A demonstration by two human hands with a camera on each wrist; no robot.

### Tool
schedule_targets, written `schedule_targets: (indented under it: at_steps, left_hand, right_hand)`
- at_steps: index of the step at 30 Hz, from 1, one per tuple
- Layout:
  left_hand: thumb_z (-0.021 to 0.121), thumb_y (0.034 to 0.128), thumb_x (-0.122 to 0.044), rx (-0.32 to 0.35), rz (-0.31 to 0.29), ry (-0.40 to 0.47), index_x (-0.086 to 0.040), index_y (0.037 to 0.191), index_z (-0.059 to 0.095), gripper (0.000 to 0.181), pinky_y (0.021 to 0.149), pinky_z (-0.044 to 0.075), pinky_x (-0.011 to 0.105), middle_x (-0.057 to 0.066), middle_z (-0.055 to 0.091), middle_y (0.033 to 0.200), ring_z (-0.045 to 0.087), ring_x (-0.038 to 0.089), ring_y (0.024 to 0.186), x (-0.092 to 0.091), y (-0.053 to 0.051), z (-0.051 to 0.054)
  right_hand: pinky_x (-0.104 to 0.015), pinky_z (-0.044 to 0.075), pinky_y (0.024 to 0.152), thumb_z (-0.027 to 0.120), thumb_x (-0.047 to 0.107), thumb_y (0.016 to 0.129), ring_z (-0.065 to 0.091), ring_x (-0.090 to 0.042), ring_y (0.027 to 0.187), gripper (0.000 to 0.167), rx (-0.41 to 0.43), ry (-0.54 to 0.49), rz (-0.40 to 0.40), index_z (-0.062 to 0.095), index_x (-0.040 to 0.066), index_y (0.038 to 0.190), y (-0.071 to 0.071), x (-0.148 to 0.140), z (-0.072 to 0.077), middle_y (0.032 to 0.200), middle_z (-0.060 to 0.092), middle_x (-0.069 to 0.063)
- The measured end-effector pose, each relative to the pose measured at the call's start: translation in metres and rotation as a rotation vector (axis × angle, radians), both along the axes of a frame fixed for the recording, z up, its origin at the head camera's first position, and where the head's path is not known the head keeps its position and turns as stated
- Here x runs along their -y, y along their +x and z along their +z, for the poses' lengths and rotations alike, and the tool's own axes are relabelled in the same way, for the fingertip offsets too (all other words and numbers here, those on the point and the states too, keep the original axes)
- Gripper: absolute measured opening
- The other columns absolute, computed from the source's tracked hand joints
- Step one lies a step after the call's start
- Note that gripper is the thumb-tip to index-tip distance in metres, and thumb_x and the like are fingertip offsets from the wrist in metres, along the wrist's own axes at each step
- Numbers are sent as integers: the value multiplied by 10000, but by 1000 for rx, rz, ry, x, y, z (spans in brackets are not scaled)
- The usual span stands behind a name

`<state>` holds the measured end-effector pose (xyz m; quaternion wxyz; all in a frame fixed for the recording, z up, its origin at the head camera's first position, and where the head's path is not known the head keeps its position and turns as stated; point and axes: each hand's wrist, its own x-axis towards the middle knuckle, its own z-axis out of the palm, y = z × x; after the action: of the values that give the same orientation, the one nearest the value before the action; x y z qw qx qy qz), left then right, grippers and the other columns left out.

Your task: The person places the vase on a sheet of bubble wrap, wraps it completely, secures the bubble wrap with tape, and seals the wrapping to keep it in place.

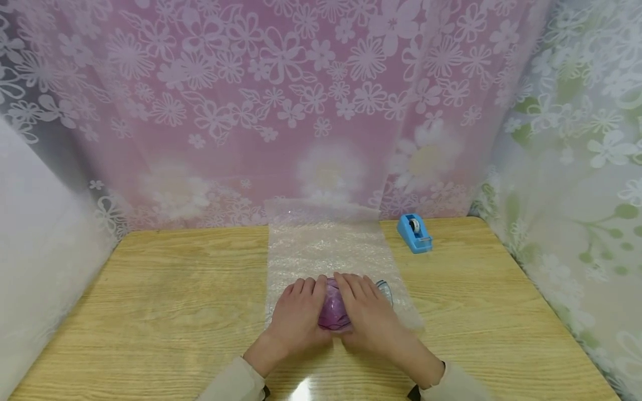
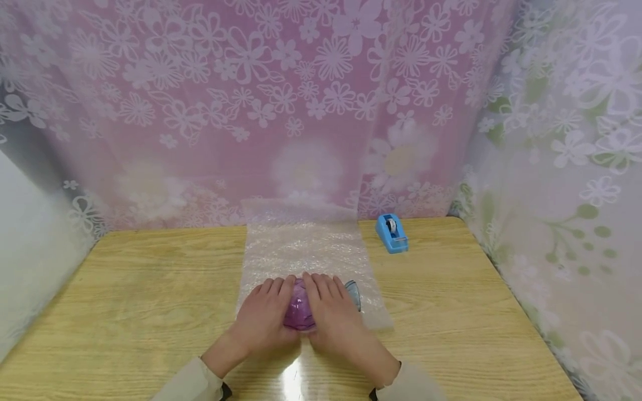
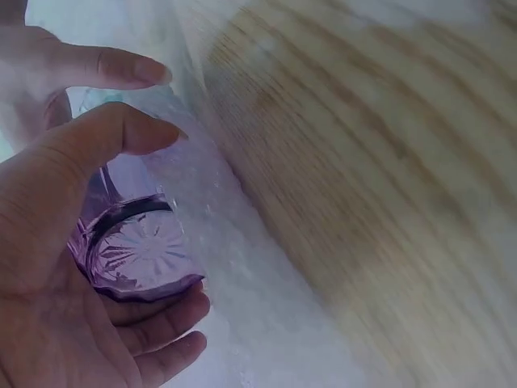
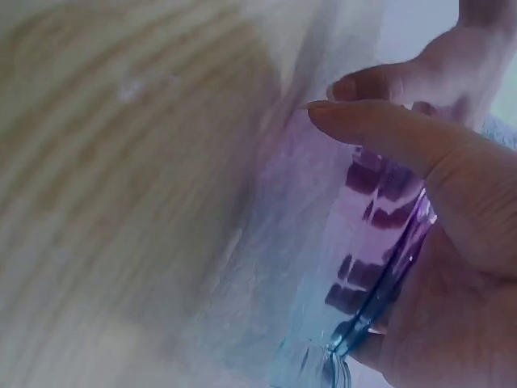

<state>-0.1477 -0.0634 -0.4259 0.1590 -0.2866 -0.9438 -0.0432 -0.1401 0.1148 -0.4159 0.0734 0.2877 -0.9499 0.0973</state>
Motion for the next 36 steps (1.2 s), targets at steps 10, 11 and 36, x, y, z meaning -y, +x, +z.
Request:
schedule_targets:
  at_steps: [10,11,36]
  left_hand:
    - [784,621,-539,75,-5,25,-9,1300,447,926,847,486,420,138,576,1059,555,276,963,-1,-1,5]
    - [787,618,-530,85,-8,27,-10,1298,447,922,844,487,421,137,575,1056,555,276,960,-1,-2,6]
    - [782,656,-527,316,-82,98,-26,1329,393,924,823,477,402,108,540,1079,508,246,966,1,-14,16]
  right_hand:
    - [-483,320,1042,847,348,621,461,-338,1192,958,-189,31,-73,381,-29,1369,3,7,-12,1262,488,-199]
    - [-478,338,1029,850,356,620,475,-339,1172,949,-210,37,-72,396,-36,1354,2,7,-13,1241,501,-202]
    - [-406,428,971,857,535,569,563,-325,1082,963,-107,25,34,433,-28,1225,-16,-1,-2,1131,566,-199]
